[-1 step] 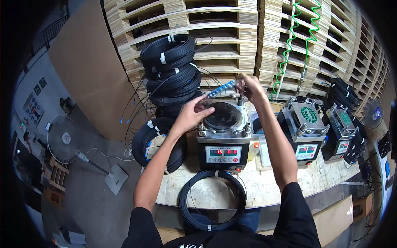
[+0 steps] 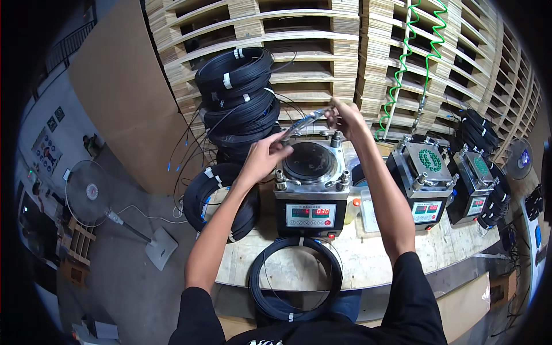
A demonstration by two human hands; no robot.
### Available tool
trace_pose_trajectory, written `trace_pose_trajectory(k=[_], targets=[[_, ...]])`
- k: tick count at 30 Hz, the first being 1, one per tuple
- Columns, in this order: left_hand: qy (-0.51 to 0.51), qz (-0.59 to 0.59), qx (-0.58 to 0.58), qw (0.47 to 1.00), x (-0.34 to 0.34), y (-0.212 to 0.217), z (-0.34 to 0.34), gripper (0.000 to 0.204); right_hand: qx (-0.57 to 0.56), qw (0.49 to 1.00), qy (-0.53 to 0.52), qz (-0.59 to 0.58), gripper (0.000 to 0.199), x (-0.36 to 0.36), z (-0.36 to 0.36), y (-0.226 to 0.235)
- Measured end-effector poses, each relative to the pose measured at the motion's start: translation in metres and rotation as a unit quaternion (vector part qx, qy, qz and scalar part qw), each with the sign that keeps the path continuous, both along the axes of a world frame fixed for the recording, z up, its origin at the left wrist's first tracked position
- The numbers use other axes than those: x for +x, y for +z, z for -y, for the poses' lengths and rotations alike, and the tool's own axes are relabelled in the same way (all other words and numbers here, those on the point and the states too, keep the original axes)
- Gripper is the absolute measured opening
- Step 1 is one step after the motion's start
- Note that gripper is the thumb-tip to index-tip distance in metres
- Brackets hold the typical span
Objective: The recorder is seen operating a cable winding machine by loading a spool, securing the cable, and monitoring the machine.
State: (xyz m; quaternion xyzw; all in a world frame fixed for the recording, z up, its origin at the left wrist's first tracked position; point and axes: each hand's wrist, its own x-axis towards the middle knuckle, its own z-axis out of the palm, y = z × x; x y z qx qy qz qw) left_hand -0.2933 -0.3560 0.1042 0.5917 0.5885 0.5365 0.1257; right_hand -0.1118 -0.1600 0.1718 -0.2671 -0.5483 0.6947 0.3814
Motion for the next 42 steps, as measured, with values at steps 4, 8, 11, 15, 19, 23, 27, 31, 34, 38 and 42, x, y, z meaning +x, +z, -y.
trace_pose_trajectory(k=[4, 8, 11, 15, 19, 23, 27, 31, 34, 38, 42], targets=[[0.098, -0.139, -0.009, 0.985, -0.016, -0.012, -0.008, 0.024, 0.06, 0.995, -0.018, 0.073, 0.024, -0.029, 0.027, 0.024], [0.143, -0.092, 0.023, 0.985, -0.014, -0.038, -0.014, 0.026, 0.156, 0.966, -0.093, 0.184, 0.028, -0.057, 0.011, 0.012], [0.145, -0.082, 0.008, 0.986, -0.02, -0.06, -0.024, 0.033, 0.243, 0.926, -0.15, 0.248, 0.037, -0.071, 0.007, 0.003], [0.168, -0.08, 0.038, 0.982, -0.031, -0.081, -0.03, 0.037, 0.269, 0.91, -0.158, 0.275, 0.044, -0.085, -0.002, -0.005], [0.169, -0.054, 0.043, 0.983, -0.045, -0.089, -0.032, 0.035, 0.314, 0.883, -0.15, 0.314, 0.051, -0.098, -0.007, -0.008], [0.156, -0.035, 0.046, 0.986, -0.053, -0.088, -0.024, 0.045, 0.296, 0.879, -0.112, 0.357, 0.063, -0.114, -0.004, -0.011], [0.115, -0.024, -0.013, 0.993, -0.047, -0.081, -0.034, 0.037, 0.34, 0.908, -0.066, 0.234, 0.052, -0.104, -0.036, -0.035], [0.092, -0.023, 0.013, 0.995, -0.05, -0.09, -0.044, 0.035, 0.324, 0.916, -0.015, 0.237, 0.046, -0.066, -0.054, -0.05], [0.14, -0.034, -0.012, 0.99, -0.063, -0.09, -0.022, 0.037, 0.34, 0.897, 0.023, 0.28, 0.04, -0.027, -0.062, -0.04], [0.124, -0.028, 0.021, 0.992, -0.041, -0.098, -0.046, 0.038, 0.351, 0.848, -0.142, 0.369, 0.031, 0.098, -0.193, -0.036], [0.136, -0.029, 0.02, 0.99, -0.041, -0.096, -0.042, 0.038, 0.21, 0.808, -0.333, 0.439, 0.039, 0.195, -0.281, -0.042]])
